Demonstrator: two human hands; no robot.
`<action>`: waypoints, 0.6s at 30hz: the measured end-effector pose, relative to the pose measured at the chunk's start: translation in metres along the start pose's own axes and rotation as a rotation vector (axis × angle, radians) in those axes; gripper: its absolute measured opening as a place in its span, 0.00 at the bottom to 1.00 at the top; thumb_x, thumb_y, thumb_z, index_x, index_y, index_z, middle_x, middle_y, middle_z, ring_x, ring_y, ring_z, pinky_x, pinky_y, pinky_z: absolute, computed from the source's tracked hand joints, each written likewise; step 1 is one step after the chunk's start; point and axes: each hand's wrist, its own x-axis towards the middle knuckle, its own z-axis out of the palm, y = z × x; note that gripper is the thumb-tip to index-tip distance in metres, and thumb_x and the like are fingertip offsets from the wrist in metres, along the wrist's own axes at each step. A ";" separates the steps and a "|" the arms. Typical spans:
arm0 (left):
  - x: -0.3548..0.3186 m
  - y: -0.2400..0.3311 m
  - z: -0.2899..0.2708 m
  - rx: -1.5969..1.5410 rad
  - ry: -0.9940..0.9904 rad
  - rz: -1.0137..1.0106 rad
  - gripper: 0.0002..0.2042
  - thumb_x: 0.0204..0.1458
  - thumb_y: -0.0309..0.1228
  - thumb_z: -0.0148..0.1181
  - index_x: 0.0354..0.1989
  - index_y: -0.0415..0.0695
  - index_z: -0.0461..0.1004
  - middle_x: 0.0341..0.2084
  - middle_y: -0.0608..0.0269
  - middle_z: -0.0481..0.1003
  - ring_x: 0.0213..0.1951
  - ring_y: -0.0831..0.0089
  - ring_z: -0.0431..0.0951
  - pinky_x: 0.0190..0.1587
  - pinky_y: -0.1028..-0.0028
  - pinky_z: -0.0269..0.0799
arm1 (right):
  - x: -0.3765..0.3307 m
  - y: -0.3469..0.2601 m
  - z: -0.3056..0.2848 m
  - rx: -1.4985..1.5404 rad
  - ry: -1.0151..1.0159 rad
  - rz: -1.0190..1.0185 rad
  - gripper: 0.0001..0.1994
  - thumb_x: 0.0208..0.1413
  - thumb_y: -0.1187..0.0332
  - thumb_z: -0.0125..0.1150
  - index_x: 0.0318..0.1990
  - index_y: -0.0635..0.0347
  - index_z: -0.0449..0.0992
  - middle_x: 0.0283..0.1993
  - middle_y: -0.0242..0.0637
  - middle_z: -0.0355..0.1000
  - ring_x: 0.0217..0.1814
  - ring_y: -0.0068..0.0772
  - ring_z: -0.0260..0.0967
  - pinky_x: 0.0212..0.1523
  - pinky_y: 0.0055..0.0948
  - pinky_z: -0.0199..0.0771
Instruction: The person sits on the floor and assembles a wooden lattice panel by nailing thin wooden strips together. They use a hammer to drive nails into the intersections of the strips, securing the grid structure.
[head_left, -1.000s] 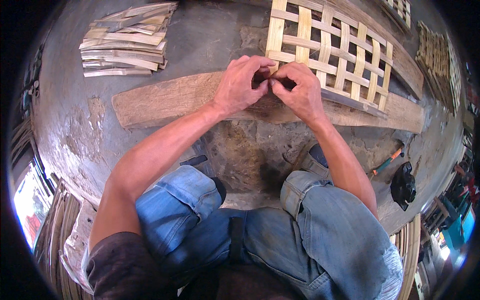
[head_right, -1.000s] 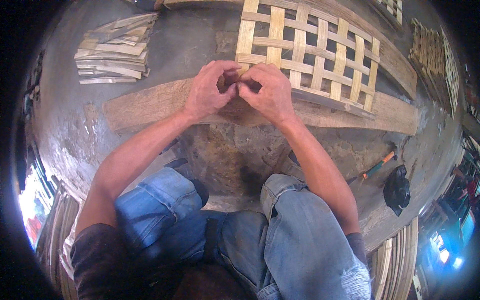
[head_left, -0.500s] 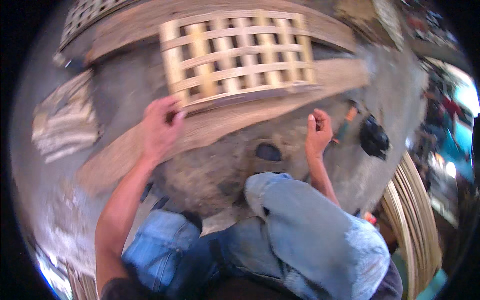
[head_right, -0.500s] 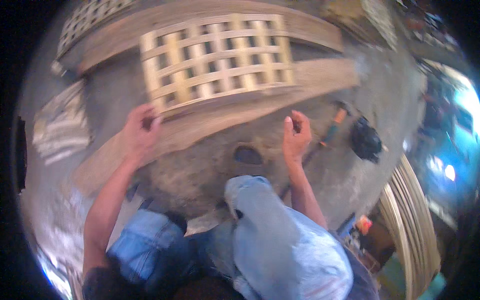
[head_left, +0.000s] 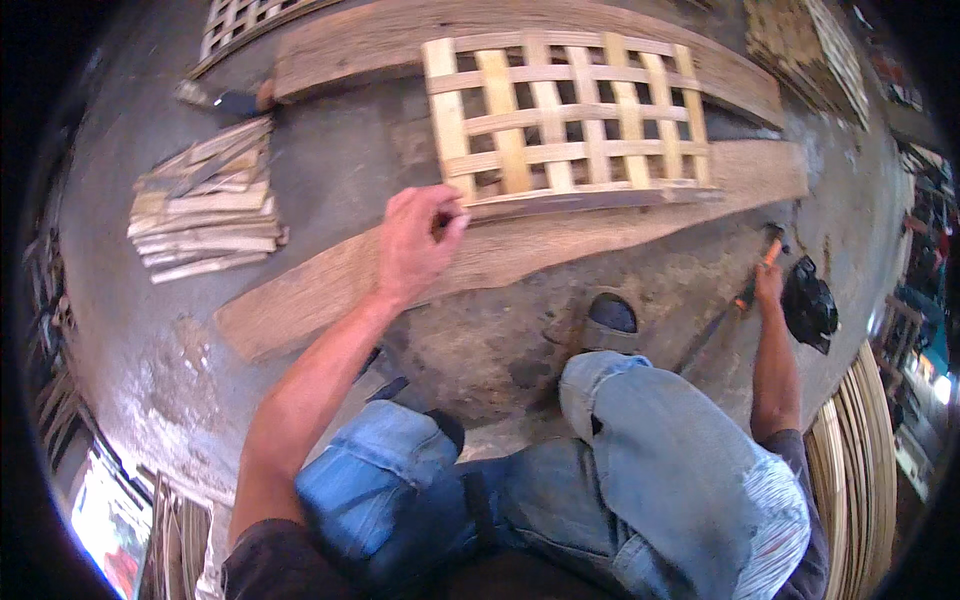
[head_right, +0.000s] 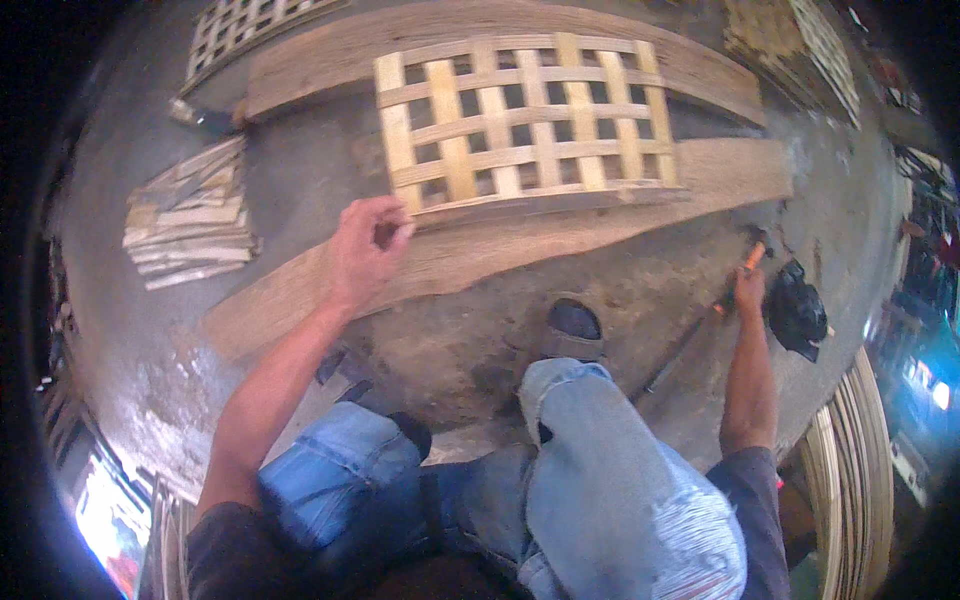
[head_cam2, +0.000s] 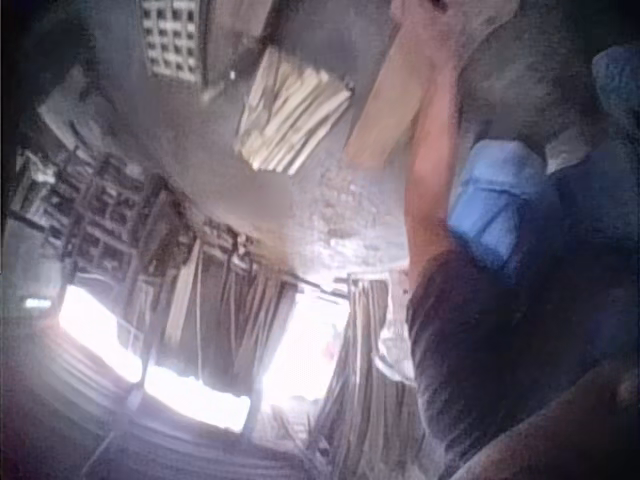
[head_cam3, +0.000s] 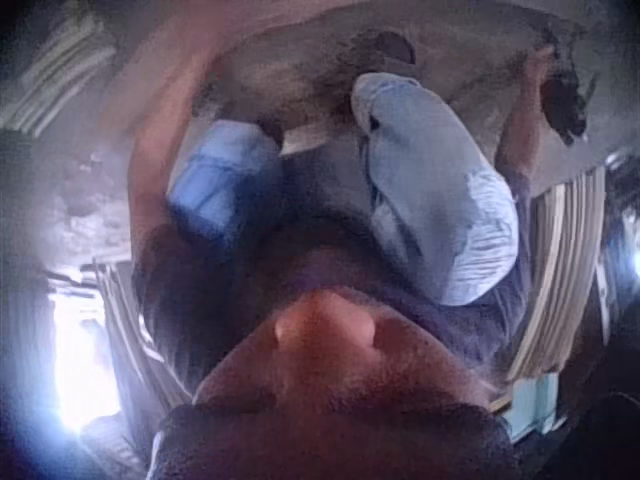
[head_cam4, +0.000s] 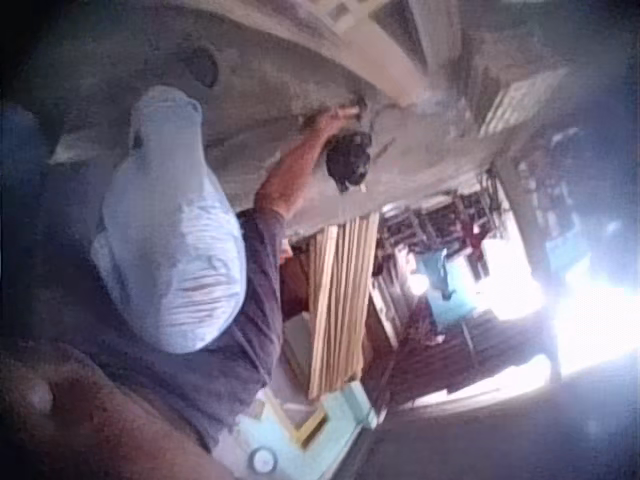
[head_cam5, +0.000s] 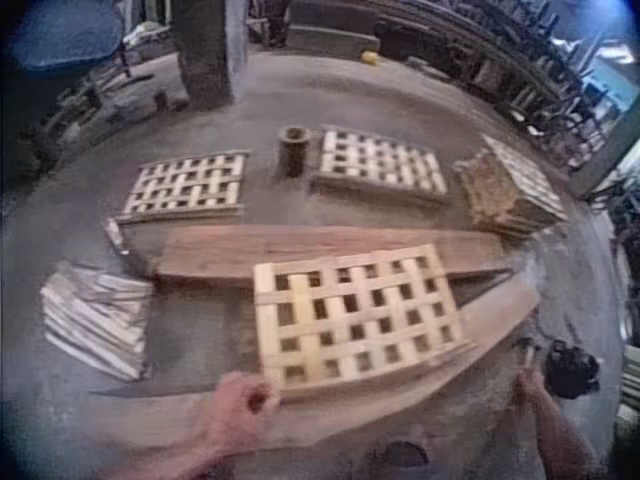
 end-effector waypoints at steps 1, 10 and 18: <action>-0.007 -0.002 -0.028 0.116 -0.054 0.011 0.15 0.49 0.25 0.66 0.46 0.46 0.73 0.34 0.62 0.77 0.36 0.65 0.76 0.44 0.66 0.72 | -0.016 -0.074 0.041 0.544 -0.415 0.470 0.16 0.60 0.56 0.53 0.38 0.63 0.74 0.32 0.42 0.74 0.28 0.35 0.73 0.24 0.34 0.71; -0.008 -0.001 -0.022 0.005 -0.024 0.001 0.14 0.47 0.24 0.65 0.42 0.46 0.72 0.28 0.67 0.78 0.38 0.63 0.76 0.49 0.62 0.67 | -0.161 -0.243 -0.174 1.149 -0.207 0.376 0.15 0.68 0.57 0.46 0.51 0.58 0.68 0.27 0.27 0.63 0.21 0.19 0.61 0.20 0.23 0.64; -0.008 -0.002 -0.015 0.064 0.007 0.035 0.15 0.46 0.23 0.65 0.42 0.45 0.71 0.29 0.65 0.78 0.36 0.62 0.77 0.48 0.63 0.69 | -0.208 -0.418 -0.249 1.179 -0.767 -0.060 0.17 0.67 0.63 0.46 0.59 0.60 0.67 0.26 0.25 0.63 0.23 0.16 0.58 0.22 0.19 0.60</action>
